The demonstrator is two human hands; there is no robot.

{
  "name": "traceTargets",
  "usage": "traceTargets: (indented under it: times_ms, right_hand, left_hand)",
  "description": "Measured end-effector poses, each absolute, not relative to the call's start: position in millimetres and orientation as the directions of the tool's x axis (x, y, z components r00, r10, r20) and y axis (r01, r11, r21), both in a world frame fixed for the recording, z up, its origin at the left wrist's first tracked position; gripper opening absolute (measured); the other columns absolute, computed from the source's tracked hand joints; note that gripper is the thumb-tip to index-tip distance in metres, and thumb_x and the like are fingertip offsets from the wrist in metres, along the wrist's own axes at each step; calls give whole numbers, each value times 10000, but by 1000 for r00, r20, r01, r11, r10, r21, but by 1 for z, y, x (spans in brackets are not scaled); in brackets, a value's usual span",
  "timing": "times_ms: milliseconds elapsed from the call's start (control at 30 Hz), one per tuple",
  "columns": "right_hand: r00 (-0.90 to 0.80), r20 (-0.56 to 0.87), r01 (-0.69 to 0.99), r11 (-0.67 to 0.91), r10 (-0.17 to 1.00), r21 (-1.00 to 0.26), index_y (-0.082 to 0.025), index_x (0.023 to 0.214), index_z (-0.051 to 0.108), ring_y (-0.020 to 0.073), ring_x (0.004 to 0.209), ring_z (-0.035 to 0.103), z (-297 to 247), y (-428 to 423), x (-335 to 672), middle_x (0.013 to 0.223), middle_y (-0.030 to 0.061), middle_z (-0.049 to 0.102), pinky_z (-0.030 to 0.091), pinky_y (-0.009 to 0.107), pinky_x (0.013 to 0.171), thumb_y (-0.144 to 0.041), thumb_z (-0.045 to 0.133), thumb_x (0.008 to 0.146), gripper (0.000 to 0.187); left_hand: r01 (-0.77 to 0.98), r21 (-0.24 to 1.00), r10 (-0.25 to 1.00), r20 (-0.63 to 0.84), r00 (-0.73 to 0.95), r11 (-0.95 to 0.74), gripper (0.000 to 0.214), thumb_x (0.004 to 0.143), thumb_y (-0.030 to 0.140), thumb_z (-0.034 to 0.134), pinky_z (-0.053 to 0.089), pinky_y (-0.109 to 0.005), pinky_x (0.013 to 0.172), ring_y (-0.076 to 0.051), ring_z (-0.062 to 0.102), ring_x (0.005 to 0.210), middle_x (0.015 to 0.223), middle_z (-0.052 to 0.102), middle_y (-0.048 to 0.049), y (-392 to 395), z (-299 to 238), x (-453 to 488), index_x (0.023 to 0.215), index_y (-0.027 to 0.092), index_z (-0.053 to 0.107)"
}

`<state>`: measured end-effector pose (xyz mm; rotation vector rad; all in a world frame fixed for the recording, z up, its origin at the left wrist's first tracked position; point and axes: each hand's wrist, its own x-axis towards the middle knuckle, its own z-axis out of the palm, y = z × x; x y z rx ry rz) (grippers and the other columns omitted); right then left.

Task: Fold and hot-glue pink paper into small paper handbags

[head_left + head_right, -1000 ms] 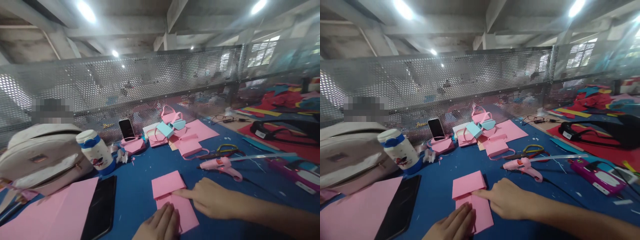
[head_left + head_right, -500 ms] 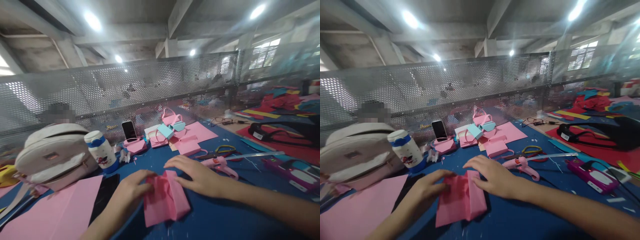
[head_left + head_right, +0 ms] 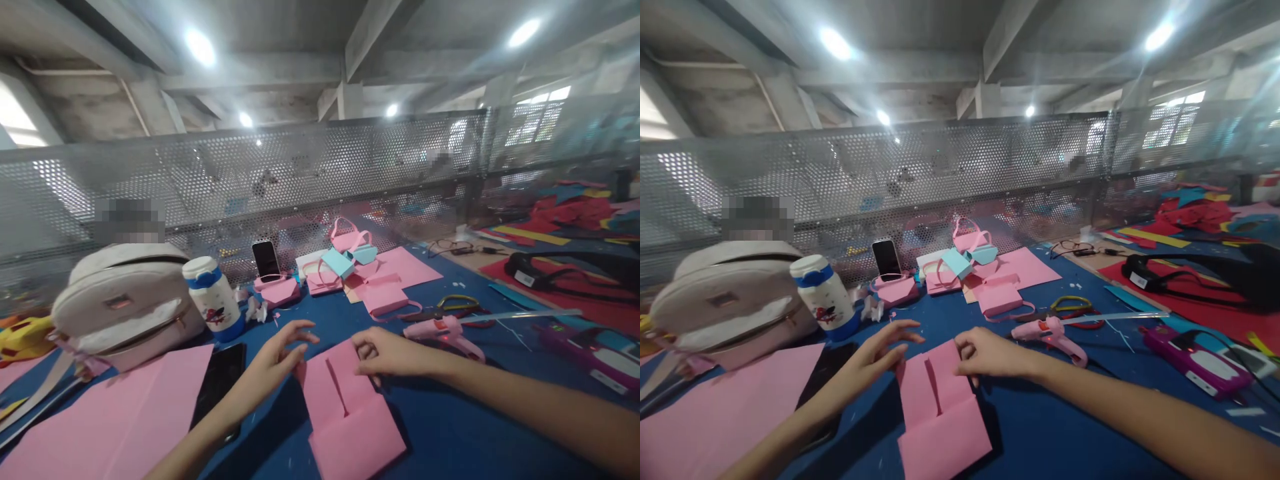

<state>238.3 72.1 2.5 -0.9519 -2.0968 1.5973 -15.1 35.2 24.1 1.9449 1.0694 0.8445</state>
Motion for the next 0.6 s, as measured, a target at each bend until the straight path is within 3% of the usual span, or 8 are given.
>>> traceTargets:
  times_ms: [133,333,467,533,600]
  right_hand:
    - [-660,-130,438,238,740,-867,-181,738,493,90,458,533,-4,67,243,569,-73,535,358,173,466,-163,621,755,130]
    - [-613,-32,649,480,789,-590,-183,611,429,106,582,471,-10,63,237,584,-53,504,240,215,523,-160,652,766,273]
    - [-623,47,668,562,781,-488,-186,637,483,139,682,503,-20,63,235,653,-30,553,251,237,588,-204,653,814,246]
    - [-612,54,679,559,789,-476,-190,661,510,143,686,504,-26,65,234,644,-36,552,256,238,596,-219,673,816,227]
    - [-598,54,685,545,800,-484,-196,692,531,140,676,500,-32,67,233,621,-49,537,264,234,598,-212,690,808,197]
  left_hand:
    - [493,832,917,44,396,-253,411,857,165,563,491,-205,543,-84,600,584,1092,652,-73,23,-2,-12,1260,172,485]
    - [761,556,921,22,388,-334,257,830,91,607,469,-233,664,-151,623,744,921,699,4,9,-11,5,1050,224,618]
    - [812,279,858,206,471,-512,179,833,152,653,503,-298,696,-213,649,807,938,700,-32,8,-25,5,999,217,637]
    - [753,124,734,370,569,-646,160,909,172,583,522,-320,731,-225,654,876,1049,699,-72,10,-36,1,1054,202,644]
    - [644,-15,571,445,690,-765,262,1017,197,411,529,-335,812,-220,646,998,1184,684,-94,13,-47,-3,1153,186,634]
